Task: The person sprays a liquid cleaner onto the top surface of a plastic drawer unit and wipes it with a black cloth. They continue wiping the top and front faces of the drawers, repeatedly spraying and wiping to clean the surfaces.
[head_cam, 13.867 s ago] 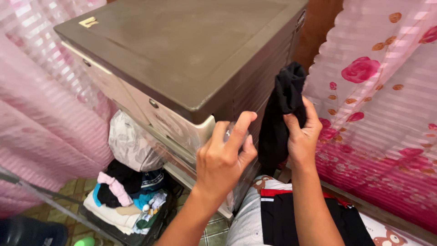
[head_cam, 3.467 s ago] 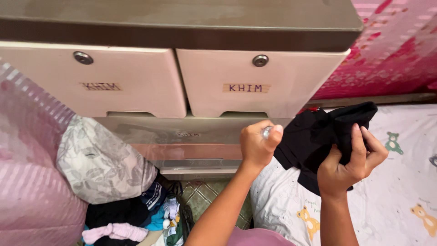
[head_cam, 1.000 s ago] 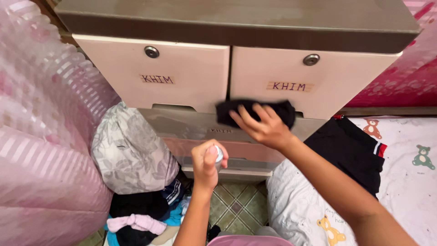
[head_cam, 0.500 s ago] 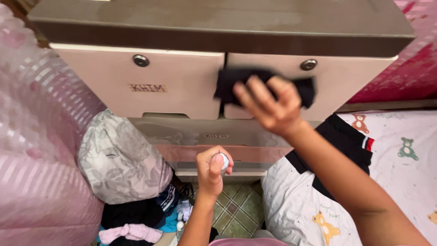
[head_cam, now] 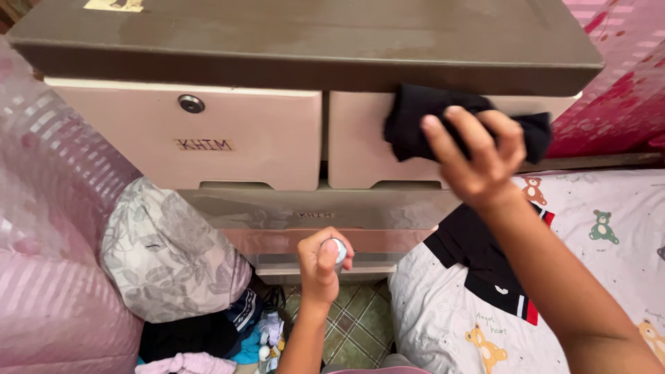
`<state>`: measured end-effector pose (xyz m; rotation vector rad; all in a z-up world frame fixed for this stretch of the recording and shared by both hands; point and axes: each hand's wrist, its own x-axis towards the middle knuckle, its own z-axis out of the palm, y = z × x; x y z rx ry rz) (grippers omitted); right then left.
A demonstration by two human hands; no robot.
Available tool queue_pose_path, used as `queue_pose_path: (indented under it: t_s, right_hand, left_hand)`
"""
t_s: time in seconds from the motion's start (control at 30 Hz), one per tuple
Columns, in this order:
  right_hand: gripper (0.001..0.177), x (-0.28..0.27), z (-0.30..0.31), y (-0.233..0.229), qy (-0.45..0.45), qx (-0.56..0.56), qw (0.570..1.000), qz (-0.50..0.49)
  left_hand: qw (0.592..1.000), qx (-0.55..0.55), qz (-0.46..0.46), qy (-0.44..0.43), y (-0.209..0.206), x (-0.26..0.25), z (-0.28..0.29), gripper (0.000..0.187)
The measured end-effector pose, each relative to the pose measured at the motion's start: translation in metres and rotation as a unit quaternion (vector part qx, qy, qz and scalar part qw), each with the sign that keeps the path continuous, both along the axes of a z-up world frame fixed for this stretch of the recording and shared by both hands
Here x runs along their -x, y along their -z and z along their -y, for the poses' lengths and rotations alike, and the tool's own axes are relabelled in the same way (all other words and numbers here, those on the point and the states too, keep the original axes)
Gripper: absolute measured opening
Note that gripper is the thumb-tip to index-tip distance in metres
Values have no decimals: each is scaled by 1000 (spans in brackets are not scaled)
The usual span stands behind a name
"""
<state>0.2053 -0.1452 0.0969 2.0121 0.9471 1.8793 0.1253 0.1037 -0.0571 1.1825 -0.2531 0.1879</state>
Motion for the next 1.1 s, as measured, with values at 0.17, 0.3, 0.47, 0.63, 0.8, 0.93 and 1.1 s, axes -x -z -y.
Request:
queue_pose_path:
  t_s: [0.17,0.3,0.47,0.63,0.8,0.93,1.1]
  right_hand:
    - [37,-6,-49,11,-37,-27,999,-27]
    - [36,-9,-64,40,-74,59,994,-58]
    - [41,-2,-22,73,-65,149,980,-112]
    - [31,16,55,67,24,19,994,-108]
    - [28,6,53,52,29,-123,990,-62]
    - [25,-3,17,72,35,-109,992,-54]
    - [30,4,23,107,39,60,993,-94]
  left_hand:
    - [1000,-14,10,8,-6,-5,14,63]
    - [1000,-14,13,14,-8,-11,18,62]
    - [1000,-16,0,12,-8,-15,18,59]
    - [1000,-14,-1,9,-3,-16,19,59]
    - [1000,4,4,26,0,-17,29,58]
    - [1000,-4,7,29,0,-17,33,58]
    - [1000,-10,4,29,0,-18,36,59]
